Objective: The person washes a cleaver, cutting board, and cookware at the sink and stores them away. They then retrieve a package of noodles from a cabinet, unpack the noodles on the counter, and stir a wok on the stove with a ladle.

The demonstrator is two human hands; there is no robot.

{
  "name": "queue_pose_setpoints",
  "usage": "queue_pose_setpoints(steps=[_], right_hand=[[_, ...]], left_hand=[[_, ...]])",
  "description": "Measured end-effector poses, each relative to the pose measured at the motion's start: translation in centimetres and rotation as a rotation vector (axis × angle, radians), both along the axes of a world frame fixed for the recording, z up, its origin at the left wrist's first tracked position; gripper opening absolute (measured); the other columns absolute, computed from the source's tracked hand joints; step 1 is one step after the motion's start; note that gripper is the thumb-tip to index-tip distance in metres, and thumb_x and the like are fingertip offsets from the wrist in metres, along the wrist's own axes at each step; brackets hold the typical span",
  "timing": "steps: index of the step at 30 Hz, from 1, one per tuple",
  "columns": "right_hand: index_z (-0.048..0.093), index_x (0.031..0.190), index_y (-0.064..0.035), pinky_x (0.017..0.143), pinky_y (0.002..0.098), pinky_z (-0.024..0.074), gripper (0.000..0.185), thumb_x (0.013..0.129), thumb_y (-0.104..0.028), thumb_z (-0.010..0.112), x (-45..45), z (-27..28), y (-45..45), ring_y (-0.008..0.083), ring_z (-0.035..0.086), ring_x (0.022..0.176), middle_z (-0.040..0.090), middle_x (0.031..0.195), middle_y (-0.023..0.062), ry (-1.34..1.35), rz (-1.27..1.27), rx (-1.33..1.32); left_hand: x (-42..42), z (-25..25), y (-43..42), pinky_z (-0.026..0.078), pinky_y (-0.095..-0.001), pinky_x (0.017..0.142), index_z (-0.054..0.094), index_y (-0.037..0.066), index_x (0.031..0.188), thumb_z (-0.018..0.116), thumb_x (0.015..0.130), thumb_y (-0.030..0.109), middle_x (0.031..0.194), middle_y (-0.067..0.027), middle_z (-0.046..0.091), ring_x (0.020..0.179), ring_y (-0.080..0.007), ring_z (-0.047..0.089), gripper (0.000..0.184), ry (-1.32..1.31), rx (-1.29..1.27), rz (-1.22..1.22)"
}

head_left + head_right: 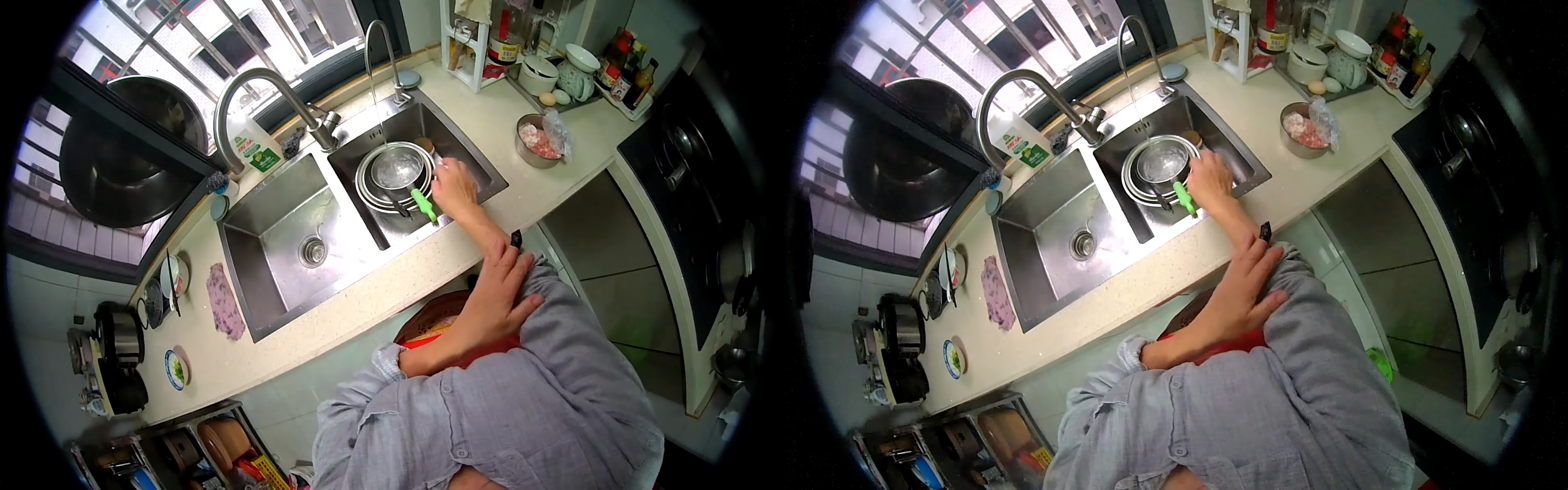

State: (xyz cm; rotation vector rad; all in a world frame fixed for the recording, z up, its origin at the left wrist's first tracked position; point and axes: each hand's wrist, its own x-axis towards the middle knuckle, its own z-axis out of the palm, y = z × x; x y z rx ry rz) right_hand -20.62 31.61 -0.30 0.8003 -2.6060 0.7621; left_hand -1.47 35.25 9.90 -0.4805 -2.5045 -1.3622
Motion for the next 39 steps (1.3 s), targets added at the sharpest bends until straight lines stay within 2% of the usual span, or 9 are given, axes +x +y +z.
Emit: queue_pose_setpoints(steps=[4,7,10,12,16,21,30,36,39], right_hand=[[0.06,0.084,-0.0075,0.082,0.0399,0.0413,0.017,0.068,-0.011,0.056,-0.3,-2.8,2.2,0.0283,0.05,0.097,0.053,0.105,0.0095,-0.073,-0.089,0.022],[0.06,0.085,-0.0071,0.084,0.0391,0.0399,0.016,0.069,-0.011,0.056,0.2,-4.3,4.3,0.0283,0.05,0.098,0.053,0.105,0.0094,-0.035,-0.077,0.028],[0.059,0.086,-0.0065,0.085,0.0387,0.039,0.017,0.07,-0.01,0.058,0.5,-5.4,6.2,0.0277,0.05,0.098,0.054,0.101,0.0092,-0.007,-0.035,-0.02],[0.058,0.086,-0.006,0.083,0.0386,0.039,0.017,0.07,-0.01,0.059,0.5,-5.9,6.7,0.0271,0.05,0.096,0.055,0.098,0.0089,0.035,0.005,-0.112],[0.057,0.083,-0.006,0.08,0.0384,0.039,0.015,0.069,-0.009,0.06,0.8,-5.8,7.1,0.0267,0.05,0.092,0.056,0.092,0.0083,0.014,0.072,-0.108],[0.056,0.082,-0.0064,0.078,0.0382,0.0392,0.014,0.068,-0.008,0.06,0.9,-5.3,7.3,0.0263,0.051,0.09,0.056,0.089,0.0078,0.031,0.12,-0.114],[0.059,0.075,-0.007,0.073,0.0407,0.0412,0.008,0.07,-0.014,0.059,-0.5,-3.4,7.8,0.0266,0.052,0.082,0.056,0.078,0.0067,-0.021,0.214,0.021],[0.06,0.07,-0.0056,0.066,0.0434,0.0447,0.013,0.075,-0.015,0.052,-6.3,-2.7,5.3,0.0316,0.055,0.074,0.056,0.072,0.0112,-0.461,0.254,0.177],[0.06,0.075,-0.0043,0.069,0.0423,0.0454,0.014,0.077,-0.015,0.051,-10.6,-3.3,2.1,0.032,0.057,0.081,0.059,0.087,0.0133,-0.406,0.33,0.074]], left_hand=[[1.2,0.6,-0.7,0.038,-0.0327,0.092,0.036,0.002,0.129,0.058,0.083,0.029,0.131,-0.0227,0.033,0.113,-0.0273,0.042,0.057,-0.344,0.165,-0.107],[1.6,-0.8,-2.2,0.044,-0.0271,0.079,0.039,0.004,0.128,0.058,0.084,0.023,0.121,-0.0154,0.046,0.1,-0.0165,0.051,0.052,-0.423,0.428,-0.192],[1.9,-1.9,-5.0,0.046,-0.0273,0.073,0.046,0.002,0.121,0.059,0.082,0.021,0.108,-0.0116,0.057,0.087,-0.0164,0.057,0.045,-0.607,0.508,0.027],[2.4,-4.9,-7.2,0.047,-0.0255,0.067,0.05,0.002,0.117,0.058,0.083,0.017,0.099,-0.0084,0.06,0.079,-0.014,0.058,0.038,-0.513,0.515,0.277],[4.1,-6.3,-11.1,0.047,-0.0229,0.063,0.054,0.002,0.11,0.054,0.085,0.014,0.096,-0.0054,0.059,0.079,-0.0115,0.058,0.028,-0.633,0.802,0.656],[4.8,-8.2,-12.4,0.048,-0.0225,0.059,0.056,0.002,0.101,0.055,0.084,0.013,0.089,-0.0051,0.06,0.071,-0.0133,0.06,0.02,-0.671,0.951,0.838],[-6.6,-13.1,-11.8,0.045,-0.0228,0.062,0.058,-0.002,0.096,0.056,0.08,0.009,0.082,-0.0053,0.06,0.068,-0.0102,0.055,0.019,-0.449,0.659,0.815],[-13.2,-15.0,-11.6,0.046,-0.0297,0.068,0.056,-0.002,0.097,0.062,0.073,0.014,0.084,-0.0126,0.061,0.076,-0.0201,0.058,0.03,-0.552,0.371,0.969],[-14.9,-17.9,-12.3,0.049,-0.031,0.062,0.047,-0.003,0.104,0.064,0.07,0.008,0.088,-0.0156,0.059,0.071,-0.0227,0.059,0.039,-0.591,0.434,1.026]])
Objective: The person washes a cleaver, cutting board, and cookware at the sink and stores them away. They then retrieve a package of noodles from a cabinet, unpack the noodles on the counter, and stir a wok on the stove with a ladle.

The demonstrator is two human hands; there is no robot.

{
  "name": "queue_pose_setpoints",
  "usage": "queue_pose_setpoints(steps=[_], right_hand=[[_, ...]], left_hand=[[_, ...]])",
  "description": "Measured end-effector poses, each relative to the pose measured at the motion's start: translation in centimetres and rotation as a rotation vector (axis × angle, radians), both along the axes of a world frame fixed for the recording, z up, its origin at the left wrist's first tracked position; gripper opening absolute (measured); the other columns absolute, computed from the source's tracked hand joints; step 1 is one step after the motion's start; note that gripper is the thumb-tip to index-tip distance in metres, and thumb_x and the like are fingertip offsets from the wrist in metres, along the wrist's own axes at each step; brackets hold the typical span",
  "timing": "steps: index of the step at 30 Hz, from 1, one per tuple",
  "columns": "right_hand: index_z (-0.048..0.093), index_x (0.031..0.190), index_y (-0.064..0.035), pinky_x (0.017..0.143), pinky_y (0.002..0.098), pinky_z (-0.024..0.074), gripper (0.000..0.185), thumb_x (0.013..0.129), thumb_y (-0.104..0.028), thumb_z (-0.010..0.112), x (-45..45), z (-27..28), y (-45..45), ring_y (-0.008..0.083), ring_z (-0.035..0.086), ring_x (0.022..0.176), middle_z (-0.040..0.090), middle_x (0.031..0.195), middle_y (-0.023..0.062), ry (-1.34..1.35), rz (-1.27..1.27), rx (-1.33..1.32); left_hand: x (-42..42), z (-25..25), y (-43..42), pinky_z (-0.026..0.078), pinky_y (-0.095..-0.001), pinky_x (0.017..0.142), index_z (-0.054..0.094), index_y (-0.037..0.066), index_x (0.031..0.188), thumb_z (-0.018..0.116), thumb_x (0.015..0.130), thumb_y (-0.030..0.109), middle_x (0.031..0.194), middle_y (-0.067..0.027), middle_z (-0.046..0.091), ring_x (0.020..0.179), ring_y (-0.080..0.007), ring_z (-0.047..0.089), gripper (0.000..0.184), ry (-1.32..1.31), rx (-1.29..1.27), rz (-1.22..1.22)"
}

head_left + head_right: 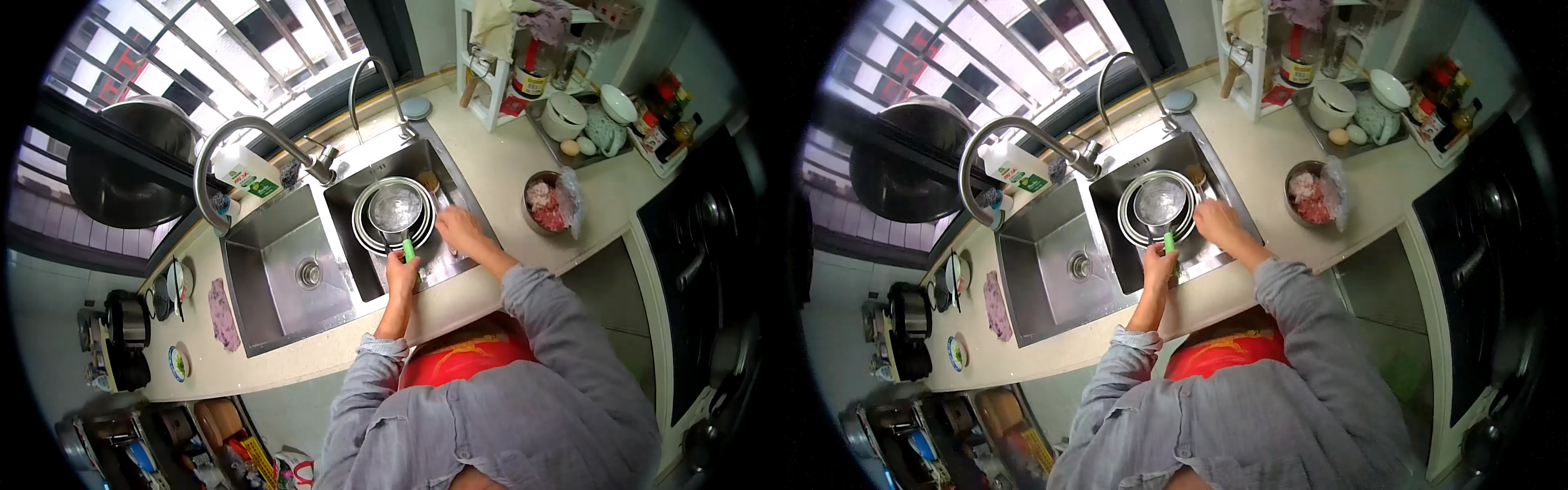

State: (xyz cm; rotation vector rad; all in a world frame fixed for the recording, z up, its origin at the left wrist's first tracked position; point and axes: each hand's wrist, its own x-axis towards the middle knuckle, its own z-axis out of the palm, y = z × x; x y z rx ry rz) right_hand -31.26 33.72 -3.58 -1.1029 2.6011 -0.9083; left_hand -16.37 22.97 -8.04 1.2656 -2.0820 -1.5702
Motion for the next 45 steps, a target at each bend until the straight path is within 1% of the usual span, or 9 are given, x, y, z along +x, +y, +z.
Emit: queue_pose_setpoints(steps=[7,14,17,24,27,29,35,37,45], right_hand=[[0.058,0.102,-0.0078,0.087,0.0422,0.0405,0.028,0.075,-0.01,0.055,-11.1,-0.1,-10.0,0.0347,0.046,0.101,0.048,0.111,0.0178,0.257,-0.054,-0.273],[0.057,0.082,-0.0102,0.069,0.0391,0.043,0.018,0.067,-0.017,0.064,-15.3,-0.9,-14.3,0.0291,0.048,0.089,0.05,0.091,0.0108,0.633,0.047,-0.022],[0.057,0.082,-0.0096,0.064,0.0395,0.0446,0.01,0.077,-0.017,0.053,-16.1,-1.0,-14.8,0.0276,0.053,0.08,0.055,0.083,0.0092,0.708,0.114,-0.029],[0.051,0.094,-0.0032,0.07,0.0468,0.0432,0.023,0.083,-0.023,0.053,-15.1,1.3,-13.6,0.0381,0.055,0.087,0.06,0.089,0.0201,-0.094,-0.208,-0.221],[0.051,0.102,-0.003,0.073,0.0458,0.0432,0.028,0.082,-0.022,0.053,-13.8,0.4,-12.5,0.0388,0.055,0.088,0.059,0.094,0.0211,-0.069,-0.243,-0.362],[0.052,0.109,-0.0013,0.078,0.0387,0.0451,0.034,0.081,-0.021,0.055,-11.5,1.5,-10.0,0.0333,0.057,0.093,0.057,0.107,0.0184,-0.169,-0.245,-0.433],[0.057,0.101,-0.0016,0.064,0.0251,0.0471,0.02,0.083,-0.011,0.056,-0.7,4.8,4.5,0.0106,0.057,0.075,0.063,0.086,0.0053,-0.498,-0.297,-0.706],[0.06,0.09,-0.0046,0.065,0.0304,0.0474,0.013,0.08,-0.012,0.056,2.4,6.8,9.7,0.0228,0.062,0.074,0.062,0.08,0.0112,-0.435,-0.356,-0.689],[0.06,0.086,-0.0071,0.06,0.0326,0.0459,0.013,0.082,-0.018,0.055,7.3,6.0,29.2,0.0245,0.06,0.066,0.062,0.076,0.011,-0.211,-0.813,-0.515]], left_hand=[[-2.0,1.5,-0.8,0.043,-0.0262,0.034,0.037,-0.001,0.11,0.059,0.073,-0.002,0.076,-0.012,0.053,0.049,-0.0196,0.056,0.043,0.07,0.778,0.228],[-2.2,0.3,-2.1,0.036,-0.0241,0.029,0.049,0.007,0.095,0.062,0.079,0.016,0.072,-0.0043,0.052,0.038,-0.0143,0.049,0.023,0.079,1.023,0.196],[-2.5,0.6,-1.8,0.033,-0.0227,0.028,0.049,0.008,0.091,0.06,0.079,0.013,0.066,-0.0032,0.051,0.035,-0.0125,0.044,0.017,0.093,0.983,0.199],[-1.9,3.1,-1.6,0.03,-0.0203,0.028,0.047,0.007,0.085,0.056,0.08,0.011,0.055,0.0012,0.044,0.034,-0.0087,0.041,0.011,0.062,0.879,0.086],[-1.2,6.0,-0.7,0.03,-0.0203,0.028,0.048,0.007,0.085,0.056,0.079,0.01,0.057,0.0006,0.045,0.034,-0.0087,0.042,0.011,0.047,0.803,0.067],[-0.3,8.0,-0.1,0.032,-0.0215,0.028,0.049,0.004,0.09,0.056,0.078,0.008,0.058,-0.0011,0.046,0.034,-0.0097,0.043,0.015,0.031,0.77,0.069],[2.5,15.0,1.9,0.035,-0.0229,0.028,0.048,0.001,0.097,0.055,0.074,0.005,0.063,-0.0033,0.049,0.032,-0.0117,0.044,0.024,-0.038,0.634,-0.139],[3.5,17.1,2.0,0.034,-0.0221,0.028,0.049,0.0,0.1,0.053,0.074,0.004,0.065,-0.0033,0.048,0.031,-0.0114,0.042,0.027,-0.052,0.609,-0.246],[1.4,24.7,6.4,0.031,-0.0208,0.028,0.049,-0.006,0.1,0.05,0.069,0.003,0.063,-0.007,0.05,0.03,-0.0118,0.04,0.032,0.064,0.664,-0.495]])
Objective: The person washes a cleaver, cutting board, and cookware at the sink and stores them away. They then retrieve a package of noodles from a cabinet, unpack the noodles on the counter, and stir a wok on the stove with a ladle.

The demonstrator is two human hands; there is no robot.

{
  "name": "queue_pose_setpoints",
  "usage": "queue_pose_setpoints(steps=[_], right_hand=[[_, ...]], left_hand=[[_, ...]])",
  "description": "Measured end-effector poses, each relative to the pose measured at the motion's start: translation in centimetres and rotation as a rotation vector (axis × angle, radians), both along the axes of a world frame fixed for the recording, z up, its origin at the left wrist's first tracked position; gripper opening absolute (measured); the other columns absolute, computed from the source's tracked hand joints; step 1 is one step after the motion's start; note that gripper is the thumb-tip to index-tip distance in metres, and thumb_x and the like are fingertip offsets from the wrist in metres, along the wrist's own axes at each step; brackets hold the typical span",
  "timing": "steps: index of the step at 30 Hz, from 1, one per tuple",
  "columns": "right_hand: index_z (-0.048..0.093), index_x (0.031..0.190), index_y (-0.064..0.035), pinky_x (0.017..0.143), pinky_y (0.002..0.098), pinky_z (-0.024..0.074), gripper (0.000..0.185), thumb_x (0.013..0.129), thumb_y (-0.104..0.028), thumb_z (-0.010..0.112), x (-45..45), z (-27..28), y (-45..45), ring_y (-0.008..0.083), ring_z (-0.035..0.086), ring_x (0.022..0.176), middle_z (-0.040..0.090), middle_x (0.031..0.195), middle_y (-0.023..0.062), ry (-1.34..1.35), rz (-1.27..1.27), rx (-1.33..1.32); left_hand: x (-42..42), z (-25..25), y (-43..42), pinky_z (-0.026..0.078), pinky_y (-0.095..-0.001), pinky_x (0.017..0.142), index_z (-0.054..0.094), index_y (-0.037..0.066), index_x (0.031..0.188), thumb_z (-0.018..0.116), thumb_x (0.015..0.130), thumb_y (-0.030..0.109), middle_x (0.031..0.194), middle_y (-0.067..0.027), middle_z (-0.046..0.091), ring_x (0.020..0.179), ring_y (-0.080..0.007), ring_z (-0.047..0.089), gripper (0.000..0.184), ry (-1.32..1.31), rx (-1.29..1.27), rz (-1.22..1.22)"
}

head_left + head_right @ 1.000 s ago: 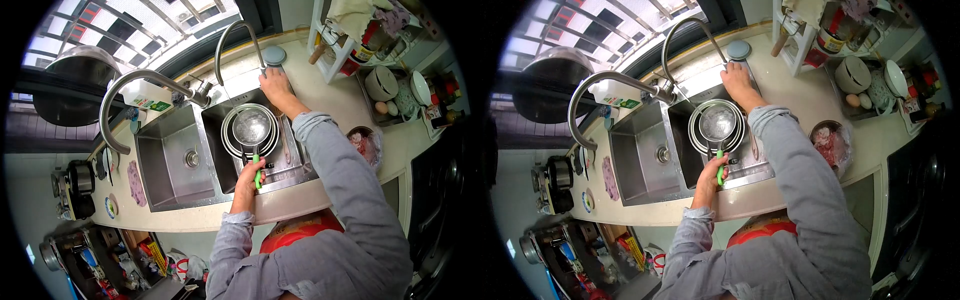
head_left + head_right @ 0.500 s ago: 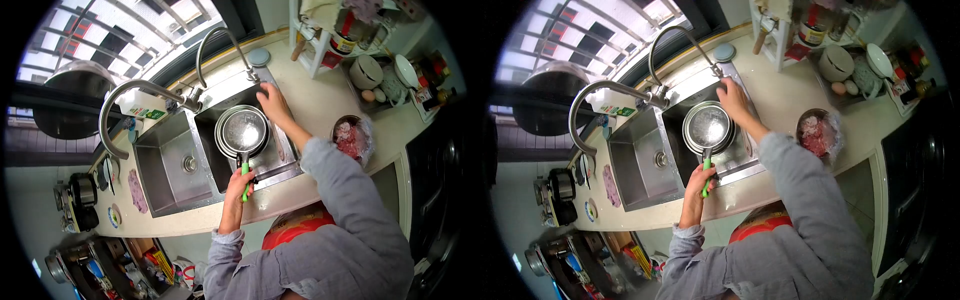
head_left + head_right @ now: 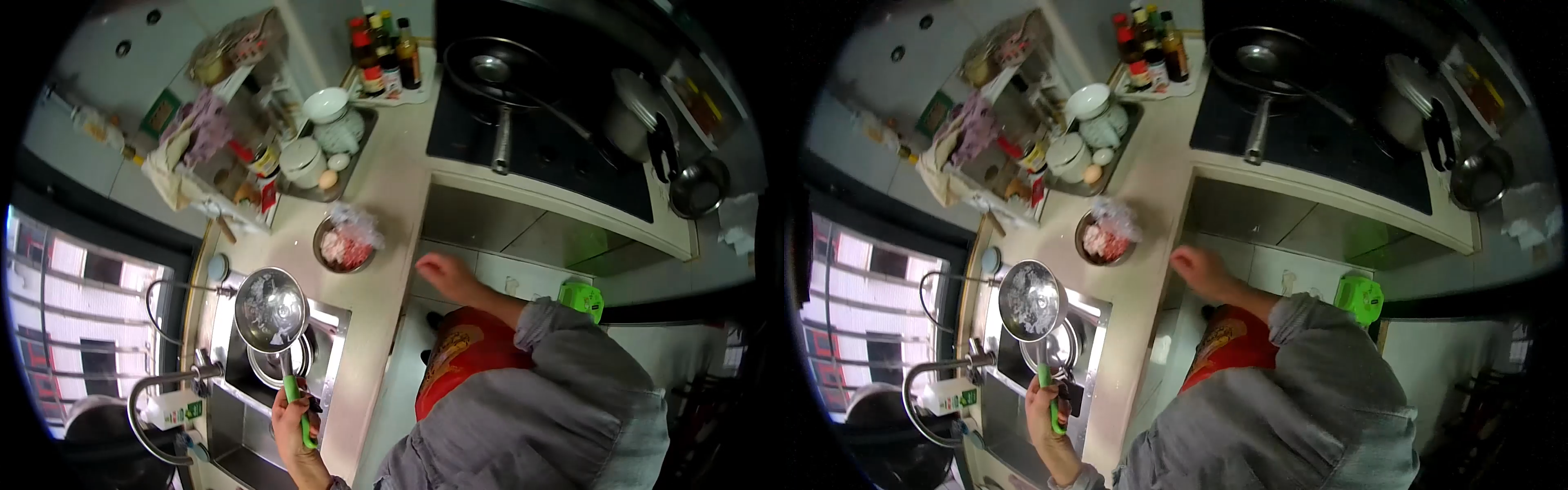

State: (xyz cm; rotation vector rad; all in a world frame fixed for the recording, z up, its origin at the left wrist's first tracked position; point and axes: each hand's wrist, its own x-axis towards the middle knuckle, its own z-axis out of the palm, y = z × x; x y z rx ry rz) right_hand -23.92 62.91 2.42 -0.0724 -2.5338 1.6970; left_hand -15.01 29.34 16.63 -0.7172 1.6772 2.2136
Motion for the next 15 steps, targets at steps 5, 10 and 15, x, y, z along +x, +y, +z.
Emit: queue_pose_setpoints(steps=[5,10,15], right_hand=[[0.061,0.088,-0.0069,0.06,0.0316,0.0464,0.014,0.082,-0.019,0.056,-0.5,-3.0,13.6,0.0232,0.061,0.067,0.063,0.075,0.0105,0.054,-0.46,0.035],[0.062,0.087,-0.0044,0.063,0.0296,0.0464,0.012,0.081,-0.012,0.054,-2.0,-1.5,23.4,0.0209,0.061,0.067,0.064,0.076,0.0122,0.08,-0.775,0.09],[0.062,0.085,-0.0031,0.059,0.0225,0.0424,0.011,0.08,-0.005,0.052,-2.6,-2.8,30.4,0.0082,0.052,0.062,0.059,0.067,0.0026,0.083,-0.817,-0.013]], left_hand=[[-4.1,3.5,6.5,0.031,-0.0207,0.028,0.051,-0.007,0.102,0.05,0.065,0.003,0.065,-0.0098,0.051,0.03,-0.0116,0.039,0.038,0.036,-0.012,-0.066],[-9.5,6.1,15.4,0.032,-0.0205,0.029,0.051,-0.008,0.105,0.048,0.065,0.001,0.069,-0.0089,0.053,0.032,-0.0117,0.041,0.041,0.073,-0.015,-0.254],[-16.0,7.1,24.5,0.031,-0.0199,0.03,0.053,-0.007,0.103,0.047,0.065,0.004,0.066,-0.0083,0.052,0.031,-0.0108,0.039,0.04,0.091,-0.005,-0.448]])
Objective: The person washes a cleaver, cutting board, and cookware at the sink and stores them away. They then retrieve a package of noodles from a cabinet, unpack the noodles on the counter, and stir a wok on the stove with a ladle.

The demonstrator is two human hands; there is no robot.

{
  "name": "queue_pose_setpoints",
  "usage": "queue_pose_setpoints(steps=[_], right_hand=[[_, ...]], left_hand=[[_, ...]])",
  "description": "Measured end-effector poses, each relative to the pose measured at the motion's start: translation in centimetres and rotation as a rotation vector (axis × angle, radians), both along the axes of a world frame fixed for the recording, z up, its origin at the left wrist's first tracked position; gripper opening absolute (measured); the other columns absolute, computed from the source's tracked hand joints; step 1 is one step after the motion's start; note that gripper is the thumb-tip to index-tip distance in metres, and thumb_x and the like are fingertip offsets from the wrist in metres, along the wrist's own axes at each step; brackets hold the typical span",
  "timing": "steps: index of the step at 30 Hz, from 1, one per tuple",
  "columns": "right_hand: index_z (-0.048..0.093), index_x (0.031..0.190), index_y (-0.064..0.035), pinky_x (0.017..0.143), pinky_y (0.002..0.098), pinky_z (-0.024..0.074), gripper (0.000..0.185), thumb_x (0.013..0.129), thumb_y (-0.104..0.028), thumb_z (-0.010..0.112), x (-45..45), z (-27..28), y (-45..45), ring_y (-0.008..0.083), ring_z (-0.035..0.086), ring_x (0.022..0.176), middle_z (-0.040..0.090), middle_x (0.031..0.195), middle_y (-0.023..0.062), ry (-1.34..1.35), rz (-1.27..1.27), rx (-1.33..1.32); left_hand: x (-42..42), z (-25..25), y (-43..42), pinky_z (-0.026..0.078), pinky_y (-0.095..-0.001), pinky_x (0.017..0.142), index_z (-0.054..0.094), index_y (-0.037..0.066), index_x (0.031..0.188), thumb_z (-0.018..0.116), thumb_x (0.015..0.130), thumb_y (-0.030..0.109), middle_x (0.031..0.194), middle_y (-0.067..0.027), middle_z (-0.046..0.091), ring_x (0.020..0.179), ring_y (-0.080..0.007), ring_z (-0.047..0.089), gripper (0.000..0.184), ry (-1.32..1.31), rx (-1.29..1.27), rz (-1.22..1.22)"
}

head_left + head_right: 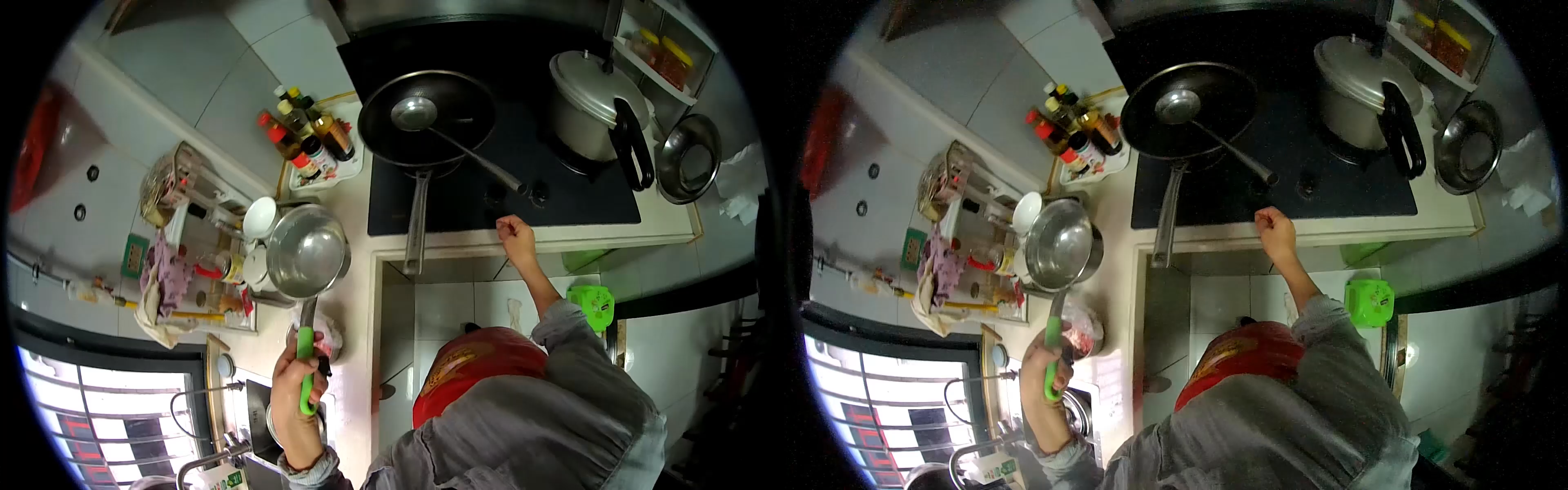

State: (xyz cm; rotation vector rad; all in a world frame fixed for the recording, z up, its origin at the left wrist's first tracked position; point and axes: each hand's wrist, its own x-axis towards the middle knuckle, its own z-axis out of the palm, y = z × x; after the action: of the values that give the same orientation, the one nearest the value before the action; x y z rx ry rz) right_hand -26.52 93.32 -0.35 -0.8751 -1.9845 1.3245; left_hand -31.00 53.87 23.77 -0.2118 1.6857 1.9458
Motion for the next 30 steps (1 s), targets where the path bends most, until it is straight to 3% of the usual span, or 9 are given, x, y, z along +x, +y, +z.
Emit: queue_pose_setpoints(steps=[5,7,8,11,13,16,20,30], right_hand=[[0.061,0.086,0.0009,0.052,0.022,0.0416,0.009,0.08,-0.002,0.054,-1.2,-0.7,4.0,0.0077,0.054,0.061,0.06,0.07,0.0036,-0.026,0.039,-0.017],[0.06,0.089,0.0011,0.049,0.022,0.0413,0.01,0.081,-0.003,0.057,-1.7,-0.5,4.8,0.008,0.054,0.06,0.06,0.071,0.0043,-0.088,0.093,-0.071],[0.058,0.097,-0.001,0.046,0.0232,0.0429,0.021,0.086,-0.019,0.056,-2.4,-2.9,5.6,0.0105,0.056,0.058,0.061,0.071,0.0053,0.052,0.119,-0.102],[0.051,0.112,-0.0038,0.048,0.0259,0.046,0.035,0.089,-0.03,0.049,-2.8,7.3,4.8,0.0142,0.059,0.06,0.061,0.075,0.0078,0.238,0.182,-0.782],[0.044,0.122,-0.0063,0.049,0.0279,0.0479,0.041,0.09,-0.033,0.043,-2.4,11.8,4.5,0.0186,0.06,0.063,0.061,0.084,0.0119,0.482,0.364,-1.01],[0.039,0.126,-0.0079,0.05,0.0276,0.0461,0.042,0.088,-0.021,0.047,-3.0,15.7,3.6,0.02,0.058,0.061,0.058,0.09,0.014,0.501,0.46,-1.216],[0.042,0.125,-0.008,0.05,0.0274,0.0403,0.049,0.078,-0.005,0.051,-3.2,14.7,3.9,0.0171,0.051,0.057,0.055,0.084,0.0115,0.48,0.513,-1.227],[0.046,0.121,-0.0082,0.057,0.0224,0.0391,0.049,0.074,0.001,0.056,-0.8,13.6,4.4,0.0089,0.047,0.065,0.05,0.081,0.0026,0.3,0.507,-0.654]], left_hand=[[-5.2,2.3,9.8,0.032,-0.0202,0.03,0.051,-0.007,0.105,0.048,0.066,0.005,0.06,-0.0057,0.049,0.03,-0.01,0.038,0.041,0.028,-0.053,-0.089],[-7.8,2.3,12.2,0.032,-0.0204,0.03,0.05,-0.007,0.105,0.05,0.067,0.005,0.065,-0.0062,0.05,0.032,-0.0109,0.041,0.04,0.016,-0.049,-0.183],[-8.9,2.2,13.7,0.032,-0.0205,0.03,0.05,-0.007,0.106,0.05,0.068,0.005,0.065,-0.0063,0.05,0.033,-0.011,0.041,0.04,0.038,-0.042,-0.207],[-11.7,2.3,17.8,0.031,-0.021,0.031,0.048,-0.008,0.106,0.051,0.069,0.005,0.067,-0.0066,0.05,0.034,-0.0115,0.042,0.04,0.07,-0.108,-0.284],[-13.5,1.6,19.7,0.03,-0.0212,0.031,0.049,-0.008,0.106,0.052,0.069,0.006,0.068,-0.0067,0.051,0.034,-0.0116,0.043,0.039,0.082,-0.154,-0.348],[-15.8,0.0,21.8,0.029,-0.0213,0.031,0.05,-0.007,0.103,0.053,0.069,0.006,0.064,-0.0056,0.051,0.035,-0.0116,0.044,0.036,0.11,-0.194,-0.454],[-16.8,-0.7,23.7,0.03,-0.0218,0.031,0.051,-0.006,0.098,0.055,0.069,0.006,0.057,-0.0041,0.049,0.035,-0.0117,0.044,0.032,0.16,-0.274,-0.48],[-18.4,-1.8,23.4,0.031,-0.0234,0.032,0.053,-0.006,0.092,0.056,0.068,0.003,0.056,-0.0048,0.049,0.034,-0.0121,0.043,0.026,0.377,-0.426,-0.452]])
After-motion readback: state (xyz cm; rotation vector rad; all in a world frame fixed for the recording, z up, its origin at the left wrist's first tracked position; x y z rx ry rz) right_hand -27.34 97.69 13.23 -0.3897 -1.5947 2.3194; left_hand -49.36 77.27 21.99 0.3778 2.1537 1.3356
